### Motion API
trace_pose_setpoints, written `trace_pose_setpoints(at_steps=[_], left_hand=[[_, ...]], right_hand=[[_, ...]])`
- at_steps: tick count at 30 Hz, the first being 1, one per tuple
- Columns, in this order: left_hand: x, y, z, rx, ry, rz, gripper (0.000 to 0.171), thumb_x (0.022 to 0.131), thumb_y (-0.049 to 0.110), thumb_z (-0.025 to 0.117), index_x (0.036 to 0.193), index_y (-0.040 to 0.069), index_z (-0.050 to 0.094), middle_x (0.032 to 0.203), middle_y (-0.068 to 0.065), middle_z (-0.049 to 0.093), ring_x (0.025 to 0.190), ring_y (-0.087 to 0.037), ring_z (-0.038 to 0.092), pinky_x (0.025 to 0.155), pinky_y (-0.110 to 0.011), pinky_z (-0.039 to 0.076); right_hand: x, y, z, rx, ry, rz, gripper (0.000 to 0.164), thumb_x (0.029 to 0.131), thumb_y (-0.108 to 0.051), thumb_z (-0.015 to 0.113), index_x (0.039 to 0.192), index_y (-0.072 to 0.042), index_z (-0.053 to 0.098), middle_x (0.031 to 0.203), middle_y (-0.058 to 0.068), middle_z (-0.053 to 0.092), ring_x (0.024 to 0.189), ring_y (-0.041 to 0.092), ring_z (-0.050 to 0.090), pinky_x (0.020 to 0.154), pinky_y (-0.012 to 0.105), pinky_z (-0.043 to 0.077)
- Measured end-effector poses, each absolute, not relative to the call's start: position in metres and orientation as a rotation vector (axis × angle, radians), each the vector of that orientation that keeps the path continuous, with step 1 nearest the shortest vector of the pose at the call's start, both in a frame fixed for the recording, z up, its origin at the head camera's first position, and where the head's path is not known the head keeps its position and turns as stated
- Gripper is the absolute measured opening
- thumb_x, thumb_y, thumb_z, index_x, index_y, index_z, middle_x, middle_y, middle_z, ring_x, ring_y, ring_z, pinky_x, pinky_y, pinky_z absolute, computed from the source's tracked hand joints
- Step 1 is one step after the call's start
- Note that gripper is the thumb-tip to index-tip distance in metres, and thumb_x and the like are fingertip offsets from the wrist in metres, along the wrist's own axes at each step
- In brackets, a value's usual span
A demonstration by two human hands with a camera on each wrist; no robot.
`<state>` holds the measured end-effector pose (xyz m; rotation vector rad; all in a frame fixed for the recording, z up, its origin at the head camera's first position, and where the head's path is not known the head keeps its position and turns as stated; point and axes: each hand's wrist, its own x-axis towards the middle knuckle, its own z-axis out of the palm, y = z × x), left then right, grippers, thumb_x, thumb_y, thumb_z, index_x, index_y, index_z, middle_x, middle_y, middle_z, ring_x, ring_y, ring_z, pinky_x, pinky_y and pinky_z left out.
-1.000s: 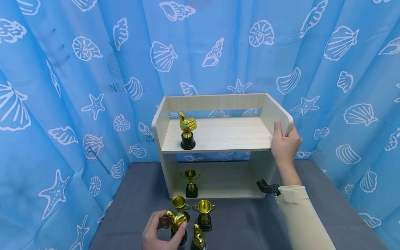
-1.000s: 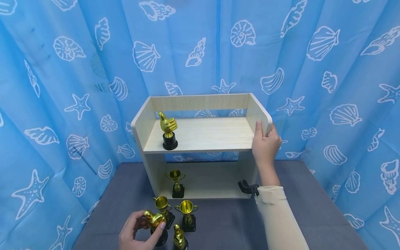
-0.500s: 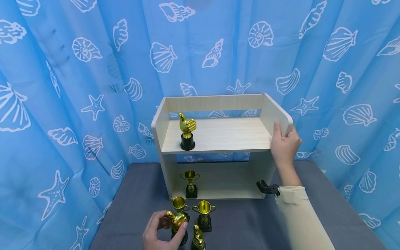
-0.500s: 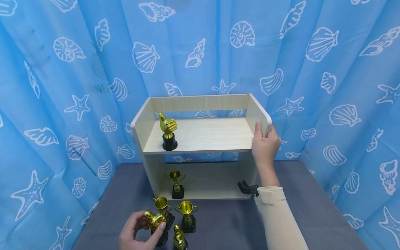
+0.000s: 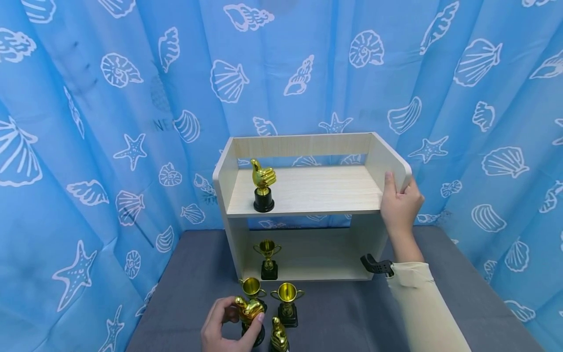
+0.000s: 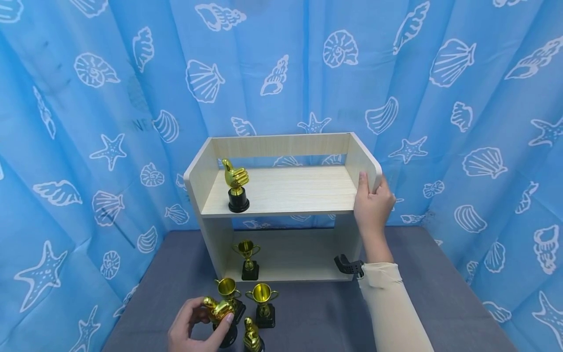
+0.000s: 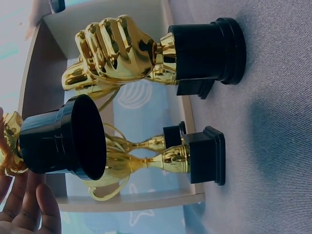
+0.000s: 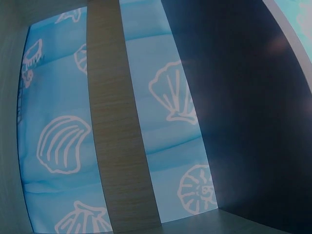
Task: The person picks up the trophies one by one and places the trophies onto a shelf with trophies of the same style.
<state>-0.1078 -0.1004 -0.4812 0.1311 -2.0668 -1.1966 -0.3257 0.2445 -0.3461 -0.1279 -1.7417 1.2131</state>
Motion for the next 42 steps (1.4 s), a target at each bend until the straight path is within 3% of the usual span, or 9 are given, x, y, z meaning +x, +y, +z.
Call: trace_pose_setpoints(at_steps=[15,26,31,42], left_hand=[[-0.1064,-0.1001,-0.4781,0.148,-2.083,-1.209,0.047,0.063,0.025,0.094,0.099,0.026,0.064,0.084,0.015,0.056,0.062,-0.005,0.052,0.058,-0.020,0.046],[-0.1066,-0.1013,-0.4793,0.104,-2.089,-1.214,0.045,0.066,0.026,0.093,0.102,0.018,0.066,0.087,0.014,0.057,0.063,-0.008,0.054,0.059,-0.022,0.047],[-0.1072,-0.0998,-0.4807,0.108,-2.077,-1.228,0.045,0.066,0.024,0.092,0.102,0.022,0.065,0.087,0.013,0.058,0.064,-0.010,0.054,0.060,-0.021,0.046],[-0.1073,-0.0969,-0.4808,0.032,-2.095,-1.249,0.044,0.073,0.023,0.087,0.109,0.016,0.062,0.096,0.012,0.057,0.072,-0.003,0.052,0.067,-0.021,0.048]], right_hand=[[-0.3265,0.2440,-0.3474,-0.116,-1.734,1.213,0.044,0.093,-0.044,0.064,0.121,-0.011,0.068,0.120,0.003,0.071,0.113,0.016,0.067,0.094,0.043,0.054],[-0.3280,0.2464,-0.3479,-0.118,-1.736,1.177,0.046,0.093,-0.045,0.063,0.119,-0.008,0.068,0.116,0.006,0.073,0.109,0.017,0.069,0.091,0.044,0.055],[-0.3282,0.2466,-0.3486,-0.117,-1.735,1.175,0.047,0.093,-0.046,0.063,0.119,-0.007,0.068,0.117,0.007,0.072,0.111,0.017,0.068,0.091,0.044,0.055],[-0.3268,0.2462,-0.3487,-0.115,-1.743,1.197,0.046,0.093,-0.046,0.063,0.121,-0.009,0.067,0.119,0.005,0.072,0.112,0.017,0.067,0.092,0.044,0.054]])
